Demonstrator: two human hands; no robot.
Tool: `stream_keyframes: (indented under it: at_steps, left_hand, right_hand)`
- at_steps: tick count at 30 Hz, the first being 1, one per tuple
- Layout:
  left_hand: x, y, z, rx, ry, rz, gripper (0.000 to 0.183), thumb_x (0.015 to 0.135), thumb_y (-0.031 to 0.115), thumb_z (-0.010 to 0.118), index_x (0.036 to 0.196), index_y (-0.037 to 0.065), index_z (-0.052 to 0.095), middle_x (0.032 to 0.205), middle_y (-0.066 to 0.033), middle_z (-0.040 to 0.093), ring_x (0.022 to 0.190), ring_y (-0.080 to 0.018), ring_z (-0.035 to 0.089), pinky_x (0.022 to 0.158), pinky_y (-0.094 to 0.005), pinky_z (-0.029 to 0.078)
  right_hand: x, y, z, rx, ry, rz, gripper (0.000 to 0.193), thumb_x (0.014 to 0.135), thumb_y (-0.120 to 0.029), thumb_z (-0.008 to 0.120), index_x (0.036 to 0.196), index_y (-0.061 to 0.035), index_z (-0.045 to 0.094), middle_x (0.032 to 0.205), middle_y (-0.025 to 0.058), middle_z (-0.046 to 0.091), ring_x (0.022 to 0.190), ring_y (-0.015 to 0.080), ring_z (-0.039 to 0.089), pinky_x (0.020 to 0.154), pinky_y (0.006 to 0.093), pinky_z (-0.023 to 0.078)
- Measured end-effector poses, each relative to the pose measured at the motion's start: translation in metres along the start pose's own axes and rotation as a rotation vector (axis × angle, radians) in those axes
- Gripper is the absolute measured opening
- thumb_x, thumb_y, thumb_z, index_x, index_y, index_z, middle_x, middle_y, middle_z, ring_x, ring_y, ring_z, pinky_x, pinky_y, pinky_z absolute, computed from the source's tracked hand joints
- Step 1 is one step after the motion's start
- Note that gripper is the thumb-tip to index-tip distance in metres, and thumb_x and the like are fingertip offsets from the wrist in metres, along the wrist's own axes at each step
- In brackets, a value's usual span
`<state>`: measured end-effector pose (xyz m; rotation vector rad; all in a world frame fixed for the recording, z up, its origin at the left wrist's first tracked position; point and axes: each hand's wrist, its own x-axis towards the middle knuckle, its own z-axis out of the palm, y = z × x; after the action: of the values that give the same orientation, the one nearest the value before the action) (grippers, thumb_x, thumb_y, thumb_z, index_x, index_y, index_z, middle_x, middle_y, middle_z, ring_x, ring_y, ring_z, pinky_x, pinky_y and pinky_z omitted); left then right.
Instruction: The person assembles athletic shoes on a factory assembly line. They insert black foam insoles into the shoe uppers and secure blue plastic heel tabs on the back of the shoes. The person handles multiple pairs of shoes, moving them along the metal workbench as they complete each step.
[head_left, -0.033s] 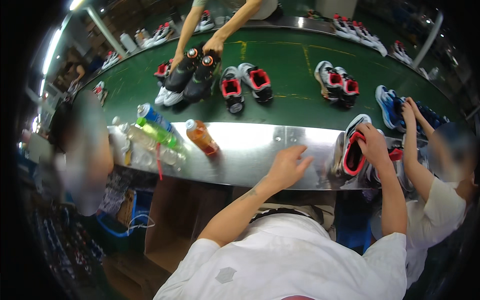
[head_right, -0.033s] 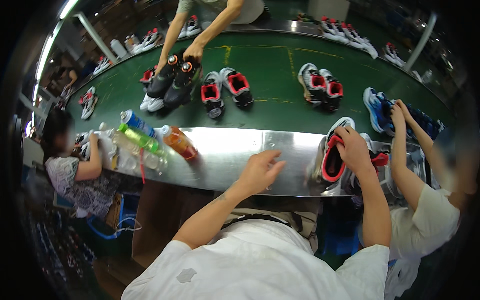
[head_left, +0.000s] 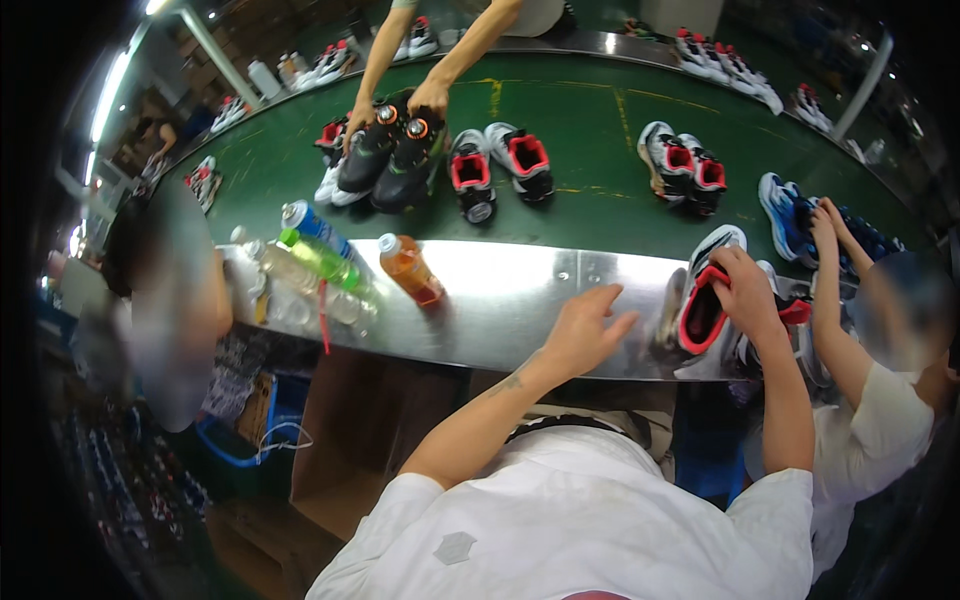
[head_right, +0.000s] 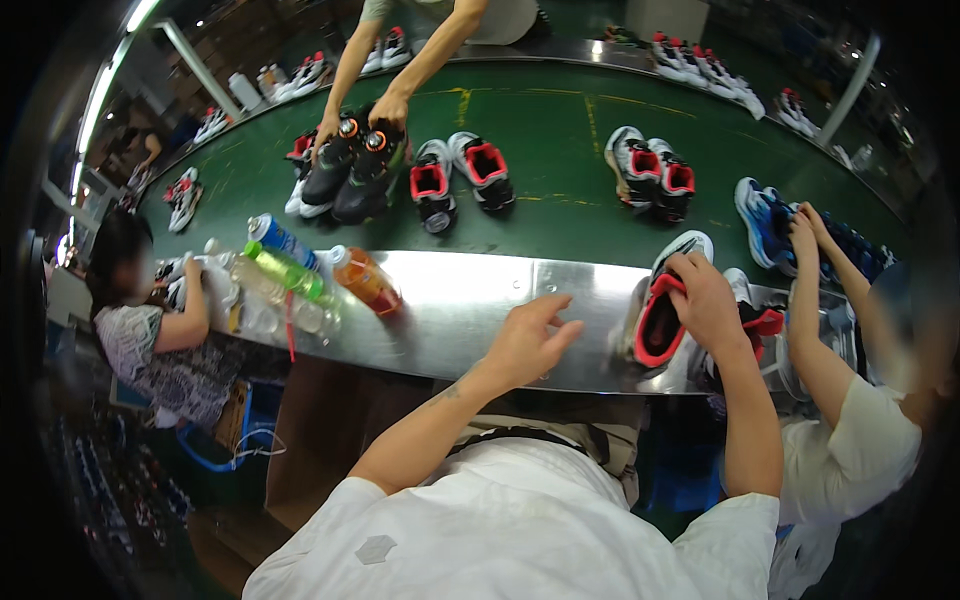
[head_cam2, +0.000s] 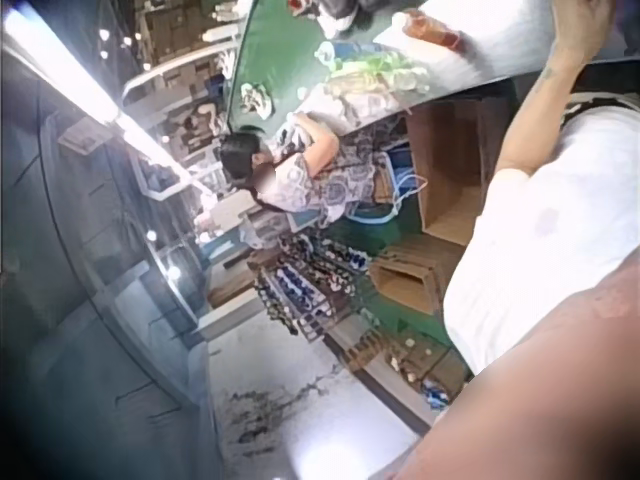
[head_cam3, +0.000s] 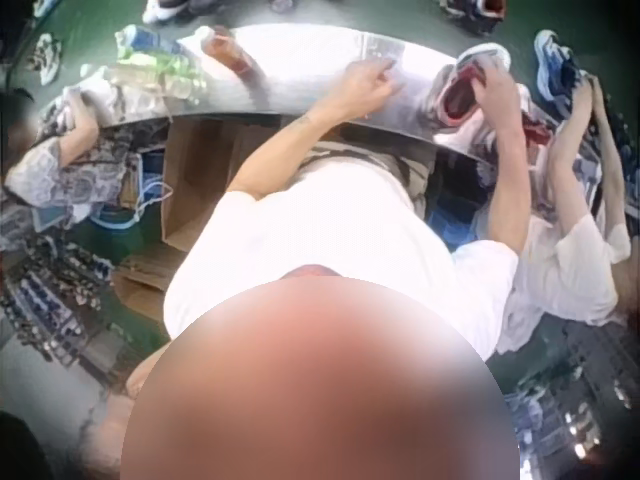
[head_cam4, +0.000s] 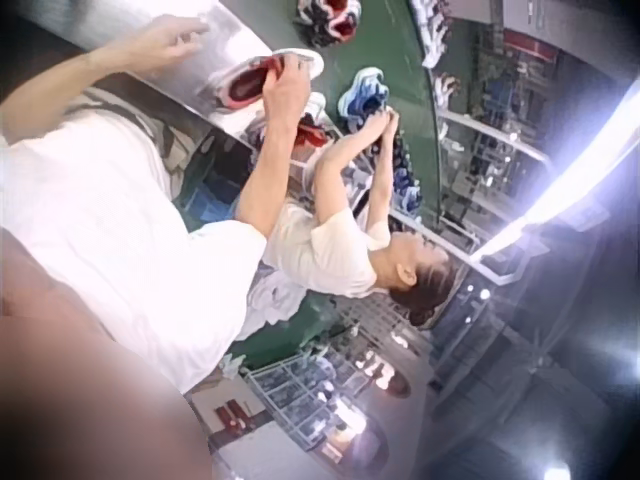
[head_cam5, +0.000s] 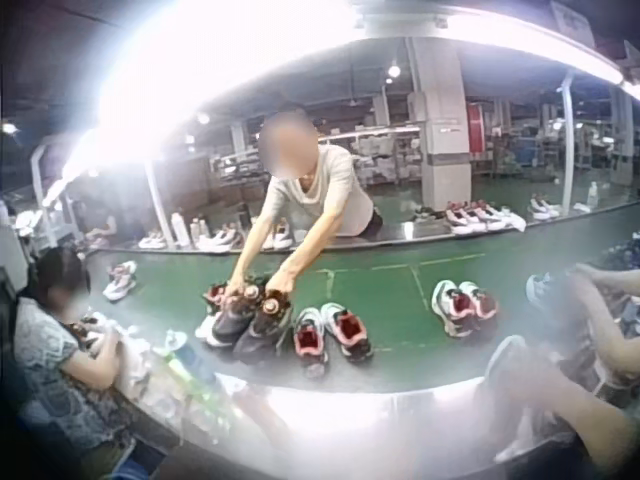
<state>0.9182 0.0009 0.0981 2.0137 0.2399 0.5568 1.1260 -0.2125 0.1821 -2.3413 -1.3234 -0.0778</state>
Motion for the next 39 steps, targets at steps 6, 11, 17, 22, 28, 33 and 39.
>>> stream_keyframes:
  at_steps: [6, 11, 17, 22, 28, 33, 39]
  left_hand:
    - [-0.007, -0.015, -0.003, 0.143, -0.051, -0.077, 0.032, 0.092, 0.022, 0.073, 0.111, -0.002, 0.073, 0.101, -0.027, 0.075, 0.086, -0.0437, 0.072, 0.081, -0.0489, 0.056]
    - [-0.012, -0.016, -0.008, -0.001, -0.102, -0.417, 0.027, 0.096, 0.018, 0.064, 0.105, -0.004, 0.076, 0.08, -0.0274, 0.072, 0.077, -0.0428, 0.074, 0.074, -0.0487, 0.057]
    - [-0.005, 0.003, -0.025, 0.195, -0.092, -0.357, 0.038, 0.092, 0.025, 0.072, 0.109, -0.009, 0.075, 0.087, -0.0301, 0.074, 0.084, -0.0449, 0.075, 0.079, -0.0525, 0.058]
    - [0.05, 0.029, -0.025, 0.161, -0.123, 0.318, 0.059, 0.079, 0.002, 0.069, 0.137, -0.004, 0.063, 0.126, -0.0264, 0.07, 0.117, -0.047, 0.068, 0.101, -0.0466, 0.055]
    - [0.078, 0.033, -0.014, 0.375, -0.58, 0.34, 0.038, 0.073, -0.002, 0.068, 0.108, 0.006, 0.08, 0.102, -0.0192, 0.07, 0.1, -0.0415, 0.068, 0.089, -0.0468, 0.057]
    - [0.067, 0.033, -0.022, 0.511, -0.625, 0.461, 0.021, 0.074, -0.002, 0.069, 0.09, 0.006, 0.081, 0.101, -0.0152, 0.07, 0.102, -0.0378, 0.064, 0.091, -0.0493, 0.054]
    - [0.034, 0.016, -0.027, 0.366, -0.322, 0.571, 0.031, 0.07, -0.01, 0.068, 0.099, 0.0, 0.076, 0.123, -0.0186, 0.067, 0.112, -0.039, 0.063, 0.098, -0.0518, 0.051]
  right_hand:
    - [0.019, -0.074, 0.039, 0.368, -0.148, -0.2, 0.039, 0.079, 0.012, 0.07, 0.115, -0.0034, 0.071, 0.109, 0.0142, 0.062, 0.101, 0.0369, 0.067, 0.088, 0.04, 0.056]
    - [0.029, -0.08, 0.058, 0.088, -0.337, -0.318, 0.033, 0.073, -0.002, 0.075, 0.105, -0.0089, 0.078, 0.11, 0.0134, 0.062, 0.104, 0.0359, 0.064, 0.083, 0.0445, 0.057]
    - [0.006, -0.065, 0.082, 0.373, 0.033, -0.262, 0.082, 0.072, -0.009, 0.084, 0.15, -0.0097, 0.056, 0.13, 0.0188, 0.059, 0.12, 0.0421, 0.059, 0.103, 0.0466, 0.053]
    - [-0.038, -0.068, 0.105, 0.468, -0.023, 0.266, 0.118, 0.076, -0.033, 0.092, 0.168, -0.0001, 0.024, 0.14, 0.0245, 0.054, 0.128, 0.043, 0.057, 0.109, 0.0481, 0.049]
    - [-0.047, -0.078, 0.144, 0.801, 0.09, 0.398, 0.079, 0.088, -0.016, 0.074, 0.159, -0.0067, 0.042, 0.109, 0.0137, 0.063, 0.09, 0.0228, 0.064, 0.084, 0.0393, 0.055]
    - [-0.056, -0.057, 0.165, 1.029, 0.06, 0.499, 0.057, 0.1, -0.008, 0.065, 0.154, -0.0076, 0.048, 0.102, 0.0057, 0.065, 0.083, 0.0132, 0.065, 0.078, 0.0317, 0.055]
    - [-0.058, -0.112, 0.146, 0.669, 0.204, 0.259, 0.065, 0.086, -0.016, 0.072, 0.145, 0.0024, 0.051, 0.112, 0.0256, 0.064, 0.104, 0.0446, 0.065, 0.093, 0.0466, 0.054]
